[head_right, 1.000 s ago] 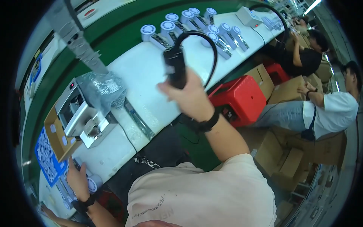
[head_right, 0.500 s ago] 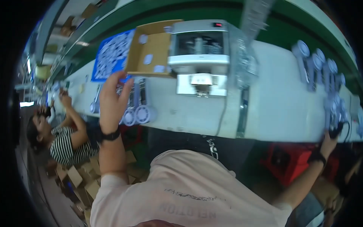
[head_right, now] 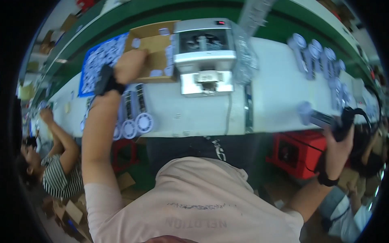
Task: Assembling and labeling blue circular electronic components at a factory workstation using a handheld tool.
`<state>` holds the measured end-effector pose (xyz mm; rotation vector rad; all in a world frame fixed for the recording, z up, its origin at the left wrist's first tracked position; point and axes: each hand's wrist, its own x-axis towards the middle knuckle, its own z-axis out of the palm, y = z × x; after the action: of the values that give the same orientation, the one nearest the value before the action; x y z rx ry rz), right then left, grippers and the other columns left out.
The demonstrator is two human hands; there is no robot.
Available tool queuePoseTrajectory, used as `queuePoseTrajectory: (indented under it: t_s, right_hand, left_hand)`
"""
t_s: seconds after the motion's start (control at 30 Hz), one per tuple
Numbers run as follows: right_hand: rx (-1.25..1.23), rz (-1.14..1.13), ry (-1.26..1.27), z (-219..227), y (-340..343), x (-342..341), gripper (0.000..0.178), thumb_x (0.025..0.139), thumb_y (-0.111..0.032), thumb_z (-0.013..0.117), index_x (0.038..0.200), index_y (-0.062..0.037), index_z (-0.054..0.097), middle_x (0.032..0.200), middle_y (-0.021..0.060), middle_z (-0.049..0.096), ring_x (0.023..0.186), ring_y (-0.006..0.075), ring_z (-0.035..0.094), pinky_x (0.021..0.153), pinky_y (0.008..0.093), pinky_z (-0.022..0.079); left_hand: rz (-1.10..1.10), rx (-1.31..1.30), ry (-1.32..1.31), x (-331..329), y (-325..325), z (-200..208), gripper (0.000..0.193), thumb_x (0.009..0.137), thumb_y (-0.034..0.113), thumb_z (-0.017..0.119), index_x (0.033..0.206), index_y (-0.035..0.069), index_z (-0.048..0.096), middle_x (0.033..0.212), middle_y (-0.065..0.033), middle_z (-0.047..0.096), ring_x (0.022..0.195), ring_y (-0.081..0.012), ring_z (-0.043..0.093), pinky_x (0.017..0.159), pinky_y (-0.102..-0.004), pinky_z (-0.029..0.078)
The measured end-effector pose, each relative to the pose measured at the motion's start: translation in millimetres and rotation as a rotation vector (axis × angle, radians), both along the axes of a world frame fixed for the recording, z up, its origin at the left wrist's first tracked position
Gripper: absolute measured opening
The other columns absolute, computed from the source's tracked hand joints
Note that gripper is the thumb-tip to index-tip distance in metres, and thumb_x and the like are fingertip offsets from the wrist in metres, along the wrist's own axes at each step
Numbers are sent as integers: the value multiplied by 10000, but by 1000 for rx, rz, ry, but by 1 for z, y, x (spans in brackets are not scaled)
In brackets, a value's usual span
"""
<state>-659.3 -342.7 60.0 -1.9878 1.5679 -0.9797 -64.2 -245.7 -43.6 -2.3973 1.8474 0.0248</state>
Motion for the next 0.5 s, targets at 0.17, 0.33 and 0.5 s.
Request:
queuePoseTrajectory:
  t_s: [0.17, 0.33, 0.5]
  right_hand:
    - [259, 425, -1, 7, 51, 103, 478, 804, -16, 843, 1236, -7, 637, 1150, 70, 695, 1030, 145, 658, 915, 302, 538]
    - [343, 787, -169, -34, 46, 185, 516, 751, -63, 880, 1207, -14, 642, 1090, 65, 711, 978, 151, 673, 897, 298, 538]
    - [484, 834, -314, -50, 59, 207, 519, 753, -56, 868, 1216, -14, 638, 1075, 50, 711, 958, 147, 668, 881, 296, 537]
  left_hand:
    - [-215, -353, 682, -66, 50, 77, 282, 960, 3, 549, 1176, 59, 721, 1130, -178, 706, 985, -303, 725, 838, -379, 580]
    - [-32, -431, 1296, -176, 92, 81, 279, 913, -89, 640, 1174, -8, 697, 1197, -91, 638, 1011, -182, 666, 867, -306, 539]
    - [-62, -490, 1260, -188, 84, 63, 276, 895, -20, 739, 1167, -17, 695, 1153, -98, 656, 995, -185, 657, 845, -309, 531]
